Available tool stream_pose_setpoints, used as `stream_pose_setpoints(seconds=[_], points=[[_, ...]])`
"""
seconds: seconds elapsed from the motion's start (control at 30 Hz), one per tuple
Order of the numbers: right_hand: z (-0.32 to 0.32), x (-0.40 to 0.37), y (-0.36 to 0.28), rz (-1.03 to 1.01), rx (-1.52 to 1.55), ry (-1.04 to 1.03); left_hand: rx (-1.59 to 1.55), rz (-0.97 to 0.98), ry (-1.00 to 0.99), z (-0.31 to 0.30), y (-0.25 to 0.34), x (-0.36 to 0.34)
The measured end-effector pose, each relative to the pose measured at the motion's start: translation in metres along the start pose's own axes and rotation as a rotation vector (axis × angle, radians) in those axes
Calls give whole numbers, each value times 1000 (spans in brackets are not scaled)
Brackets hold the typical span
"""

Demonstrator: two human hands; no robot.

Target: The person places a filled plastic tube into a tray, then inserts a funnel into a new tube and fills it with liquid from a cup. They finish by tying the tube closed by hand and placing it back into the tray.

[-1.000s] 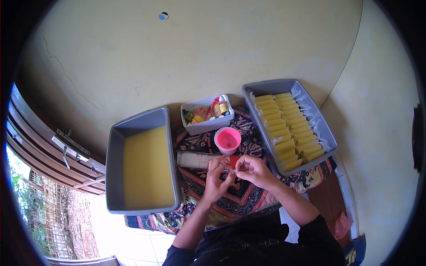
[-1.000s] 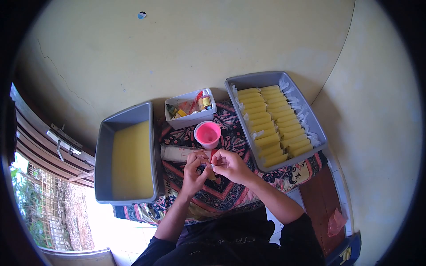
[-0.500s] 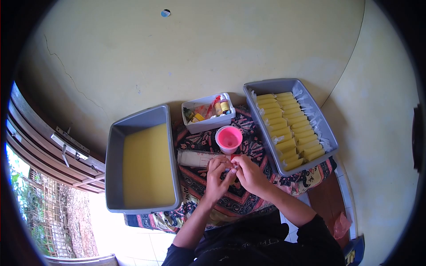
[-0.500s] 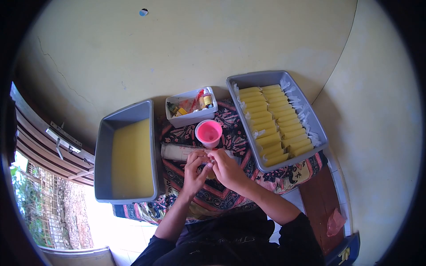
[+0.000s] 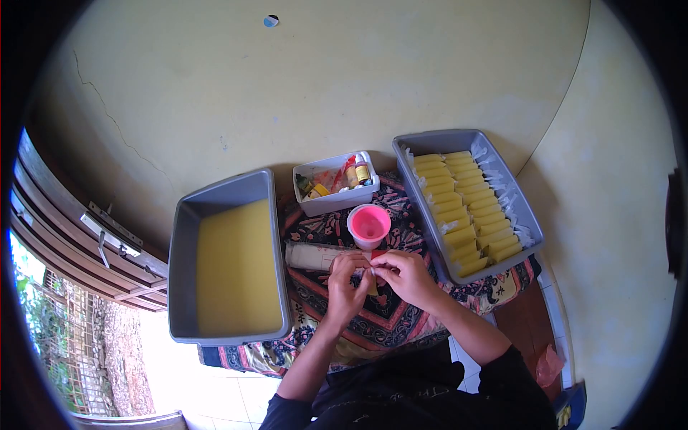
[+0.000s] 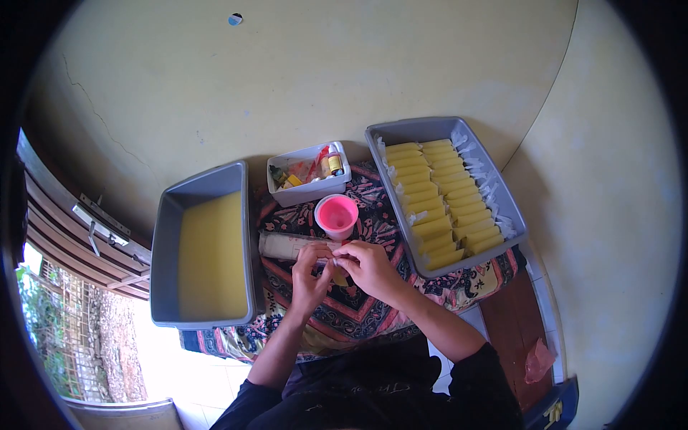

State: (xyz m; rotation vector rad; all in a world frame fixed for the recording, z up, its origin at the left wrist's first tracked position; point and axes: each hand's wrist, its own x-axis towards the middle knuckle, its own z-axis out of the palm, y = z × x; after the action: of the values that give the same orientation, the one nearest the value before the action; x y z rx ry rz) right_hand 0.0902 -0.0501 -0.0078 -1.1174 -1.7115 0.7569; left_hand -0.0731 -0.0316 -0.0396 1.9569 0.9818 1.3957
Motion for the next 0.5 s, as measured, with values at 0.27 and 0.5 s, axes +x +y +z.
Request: stream_pose_setpoints(seconds=[0.27, 0.5], points=[[7, 1, -3, -66, -89, 39, -331, -354, 157, 9, 4, -14], [11, -6, 2, 123, 120, 9, -15, 85, 55, 0, 5, -8]])
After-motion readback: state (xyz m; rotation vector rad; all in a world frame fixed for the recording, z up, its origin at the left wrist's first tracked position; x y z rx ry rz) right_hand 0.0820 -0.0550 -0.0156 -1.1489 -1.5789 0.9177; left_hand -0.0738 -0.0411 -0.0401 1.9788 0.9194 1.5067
